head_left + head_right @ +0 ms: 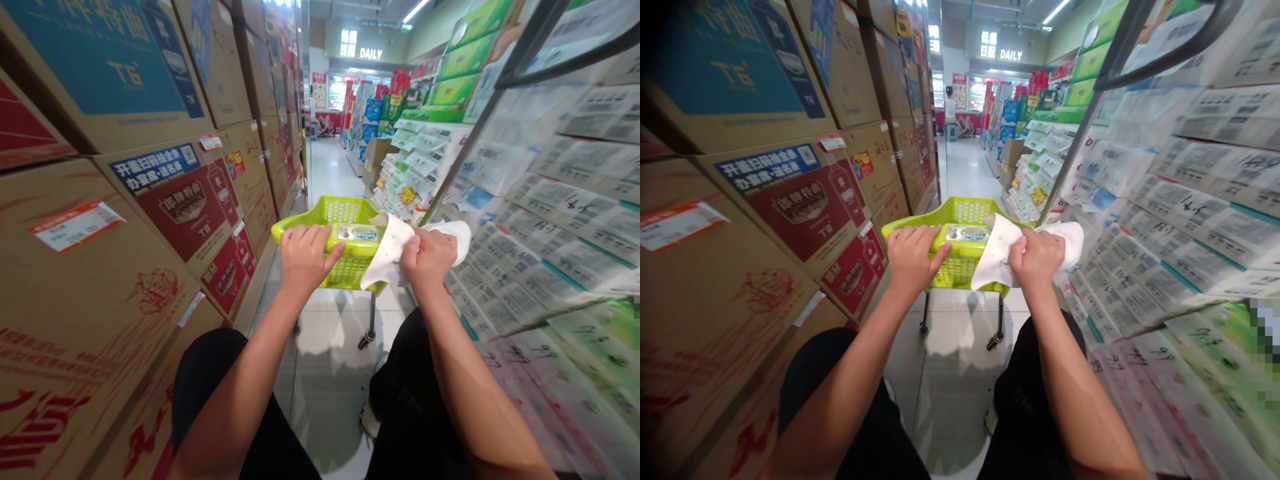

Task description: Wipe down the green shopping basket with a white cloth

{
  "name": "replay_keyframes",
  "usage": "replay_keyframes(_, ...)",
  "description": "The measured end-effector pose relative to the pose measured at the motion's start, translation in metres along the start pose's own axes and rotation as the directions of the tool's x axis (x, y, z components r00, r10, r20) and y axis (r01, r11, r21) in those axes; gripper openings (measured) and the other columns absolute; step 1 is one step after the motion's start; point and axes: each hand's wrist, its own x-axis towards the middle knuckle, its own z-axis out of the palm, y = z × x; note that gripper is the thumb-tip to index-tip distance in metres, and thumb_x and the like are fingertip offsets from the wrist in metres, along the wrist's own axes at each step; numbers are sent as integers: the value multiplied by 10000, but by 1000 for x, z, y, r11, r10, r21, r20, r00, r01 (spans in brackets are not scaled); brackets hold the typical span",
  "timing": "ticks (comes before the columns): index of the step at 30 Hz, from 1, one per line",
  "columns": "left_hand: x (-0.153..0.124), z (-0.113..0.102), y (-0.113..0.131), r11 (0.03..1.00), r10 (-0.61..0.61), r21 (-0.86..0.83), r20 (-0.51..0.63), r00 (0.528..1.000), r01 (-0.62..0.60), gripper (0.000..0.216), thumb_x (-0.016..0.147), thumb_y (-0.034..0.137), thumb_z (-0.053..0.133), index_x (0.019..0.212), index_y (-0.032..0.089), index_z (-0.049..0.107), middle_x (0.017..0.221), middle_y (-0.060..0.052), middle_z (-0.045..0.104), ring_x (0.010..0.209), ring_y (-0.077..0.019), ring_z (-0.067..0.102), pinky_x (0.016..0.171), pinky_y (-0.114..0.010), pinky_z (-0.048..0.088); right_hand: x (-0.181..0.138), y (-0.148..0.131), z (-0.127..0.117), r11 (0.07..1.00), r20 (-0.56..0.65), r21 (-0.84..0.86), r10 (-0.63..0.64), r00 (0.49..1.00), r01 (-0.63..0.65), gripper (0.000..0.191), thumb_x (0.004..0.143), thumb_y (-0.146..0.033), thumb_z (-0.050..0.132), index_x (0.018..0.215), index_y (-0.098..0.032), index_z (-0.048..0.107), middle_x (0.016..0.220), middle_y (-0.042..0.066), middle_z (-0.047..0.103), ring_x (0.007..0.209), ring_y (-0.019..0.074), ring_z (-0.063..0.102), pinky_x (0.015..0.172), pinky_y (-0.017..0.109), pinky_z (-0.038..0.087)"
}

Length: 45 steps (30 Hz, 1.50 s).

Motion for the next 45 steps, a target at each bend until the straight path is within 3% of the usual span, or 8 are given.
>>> replay_keyframes(8,-1,1,0,1000,6,-6,-52,999,-6,508,1014,608,470,1171,197,723,1023,-87,775,917,-277,606,860,-446,337,43,-1,-32,997,483,-54,-22,875,55,577,981,-442,325,953,-120,804,998,205,771,932,314,701,717,340,403)
replay_keyframes(14,0,1,-1,1000,5,-10,-36,999,-5,511,1024,605,451,1186,201,718,1032,-89,776,918,-275,609,855,-449,340,6,3,2,999,17,1,-39,999,39,500,958,-375,293,770,-165,707,757,157,687,783,284,634,797,400,387)
replay_keyframes(19,-1,1,-1,1000,28,9,-44,999,-28,498,1027,593,466,1207,199,711,1044,-85,773,936,-271,607,857,-440,344,-19,0,14,992,-285,102,-38,958,70,462,957,-392,260,769,-206,639,743,122,637,839,288,598,853,410,383)
replay_keyframes(23,-1,1,-1,1000,26,1,-33,999,-26,503,1030,592,458,1212,199,713,1033,-91,771,935,-272,606,859,-444,343,2,0,-12,999,51,3,-48,998,47,525,993,-385,267,832,-164,716,776,160,693,791,289,634,764,386,383)
replay_keyframes(28,-1,1,1,1000,28,-3,-50,998,-28,510,1024,596,469,1213,192,716,1055,-91,774,939,-275,611,859,-447,343,35,2,-30,996,444,-46,-46,895,74,558,979,-431,330,866,-129,785,920,216,755,815,320,680,659,356,354)
replay_keyframes(33,-2,1,-1,1000,27,-8,-39,999,-28,515,1025,597,463,1212,191,718,1042,-93,773,941,-277,615,861,-446,344,10,2,-7,998,28,-19,-60,998,61,464,959,-351,343,738,-160,704,724,147,676,719,258,597,712,364,332)
replay_keyframes(38,-3,2,-1,1000,13,-14,-45,999,-14,525,1020,615,456,1211,203,720,1045,-99,770,948,-283,613,869,-453,347,-15,-2,12,996,-264,59,-55,963,73,420,953,-343,316,665,-211,592,648,86,580,735,240,546,792,383,328)
replay_keyframes(45,-1,4,-1,1000,26,13,-51,998,-25,501,1022,600,469,1206,203,713,1027,-85,773,934,-276,609,866,-439,343,29,-2,-21,999,321,-41,8,947,6,531,973,-397,317,888,-134,770,880,196,742,816,287,664,682,350,347)
